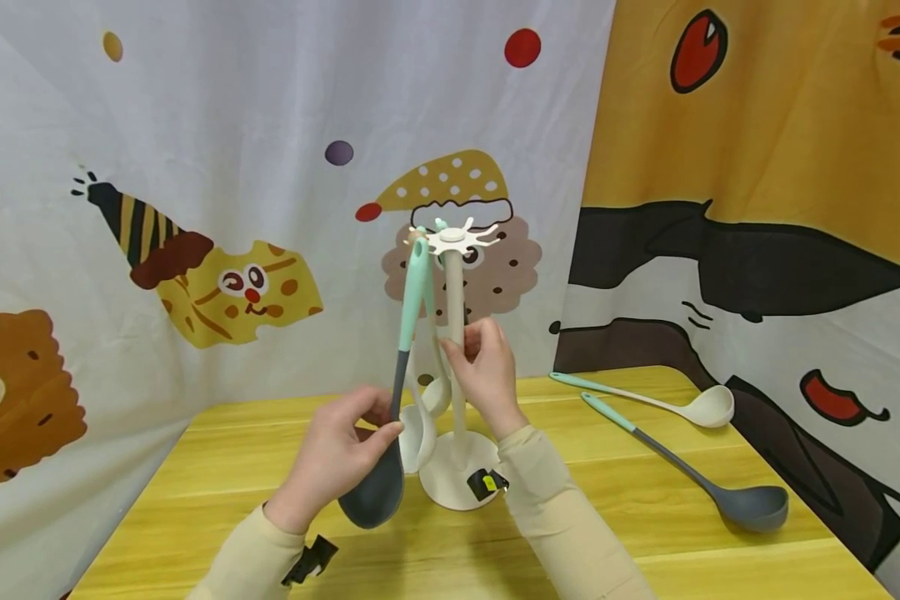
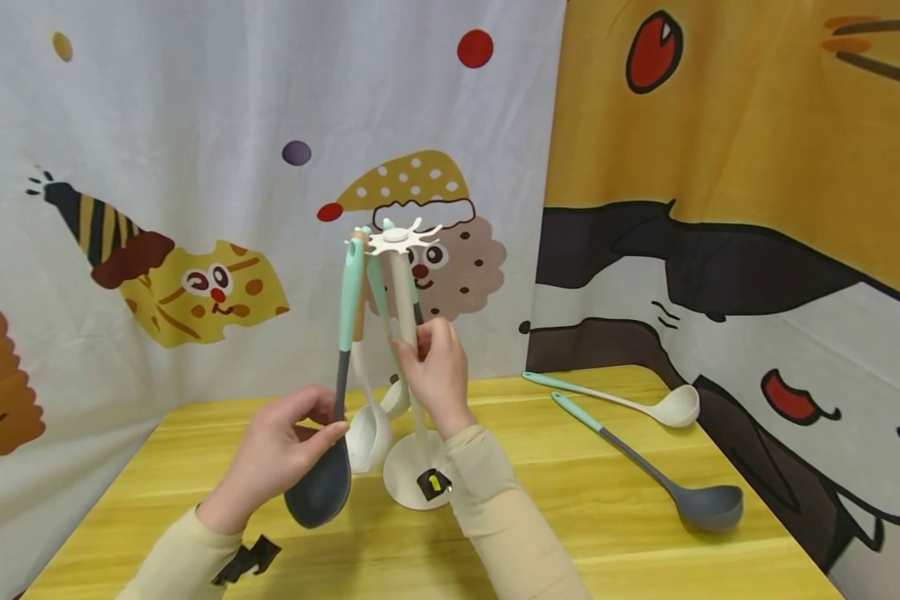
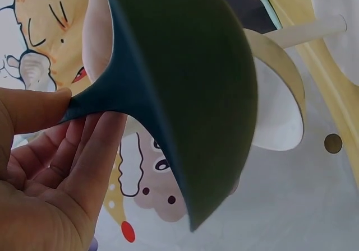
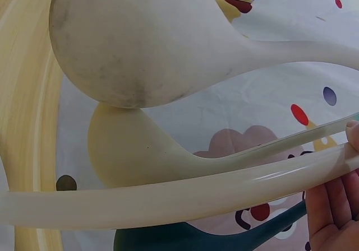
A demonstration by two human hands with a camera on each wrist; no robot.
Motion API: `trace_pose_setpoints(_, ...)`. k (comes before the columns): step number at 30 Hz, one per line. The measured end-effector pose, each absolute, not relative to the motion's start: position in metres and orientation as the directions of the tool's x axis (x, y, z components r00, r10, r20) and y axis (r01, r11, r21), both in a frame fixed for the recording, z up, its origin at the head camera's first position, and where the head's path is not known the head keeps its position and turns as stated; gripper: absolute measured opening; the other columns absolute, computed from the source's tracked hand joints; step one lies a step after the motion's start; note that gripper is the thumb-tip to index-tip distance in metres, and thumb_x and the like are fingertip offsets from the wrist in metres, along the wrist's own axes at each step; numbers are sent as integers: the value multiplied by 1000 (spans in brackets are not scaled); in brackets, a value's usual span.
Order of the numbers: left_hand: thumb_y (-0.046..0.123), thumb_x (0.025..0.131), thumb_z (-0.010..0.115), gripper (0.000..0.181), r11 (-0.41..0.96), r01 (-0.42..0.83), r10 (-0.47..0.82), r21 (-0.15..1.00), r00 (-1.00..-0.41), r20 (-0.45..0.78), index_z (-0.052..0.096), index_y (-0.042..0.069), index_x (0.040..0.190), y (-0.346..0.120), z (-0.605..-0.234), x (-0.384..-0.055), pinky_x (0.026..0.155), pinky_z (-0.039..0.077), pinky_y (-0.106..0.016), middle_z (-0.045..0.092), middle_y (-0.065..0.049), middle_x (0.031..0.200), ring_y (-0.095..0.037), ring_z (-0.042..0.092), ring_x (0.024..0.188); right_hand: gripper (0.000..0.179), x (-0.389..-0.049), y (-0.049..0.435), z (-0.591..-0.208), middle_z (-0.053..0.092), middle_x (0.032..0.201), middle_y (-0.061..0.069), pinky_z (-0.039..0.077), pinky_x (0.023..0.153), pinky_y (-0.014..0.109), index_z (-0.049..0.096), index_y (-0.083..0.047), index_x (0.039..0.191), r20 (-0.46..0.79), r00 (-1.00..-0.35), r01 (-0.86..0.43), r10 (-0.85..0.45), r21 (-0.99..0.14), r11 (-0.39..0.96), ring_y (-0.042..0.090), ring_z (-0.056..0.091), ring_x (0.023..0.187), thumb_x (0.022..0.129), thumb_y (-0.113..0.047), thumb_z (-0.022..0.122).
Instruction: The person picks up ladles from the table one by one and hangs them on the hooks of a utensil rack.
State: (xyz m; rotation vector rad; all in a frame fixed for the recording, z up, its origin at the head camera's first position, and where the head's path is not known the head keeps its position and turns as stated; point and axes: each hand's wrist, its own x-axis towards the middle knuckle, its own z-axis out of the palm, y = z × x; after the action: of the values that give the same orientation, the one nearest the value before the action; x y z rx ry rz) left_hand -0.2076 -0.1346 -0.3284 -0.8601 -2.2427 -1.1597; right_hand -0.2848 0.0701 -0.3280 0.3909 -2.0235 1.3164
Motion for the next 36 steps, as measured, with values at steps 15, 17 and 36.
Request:
trace_pose_setpoints(15, -4, 77, 81, 24, 464, 703, 313, 539, -699, 643, 66, 8, 92, -126, -334, -209, 59, 56, -21, 61, 8, 79, -8, 63, 72, 23, -285, 70, -328, 54, 85, 10, 50, 63, 33, 53, -4, 93, 679, -726, -570, 110, -684, 456, 22, 56, 70, 90, -12, 74)
trace_pose_setpoints(17, -4, 78, 81, 24, 462, 700, 311, 545, -703, 639, 66, 9, 91, -124, -335, -209, 59, 56, -21, 61, 8, 79, -8, 62, 72, 23, -285, 70, -329, 54, 86, 10, 50, 63, 33, 53, -4, 93, 681, -724, -572, 108, -681, 458, 22, 56, 71, 90, -13, 74)
trace_pose_setpoints(36, -4, 78, 81, 25, 499, 701, 296, 510, -691, 660, 65, 13, 88, -114, -338, -210, 55, 53, -21, 60, 10, 77, -6, 60, 70, 23, -287, 70, -330, 55, 85, 9, 49, 64, 33, 53, -4, 93, 682, -722, -570, 115, -681, 460, 22, 56, 72, 90, -13, 74)
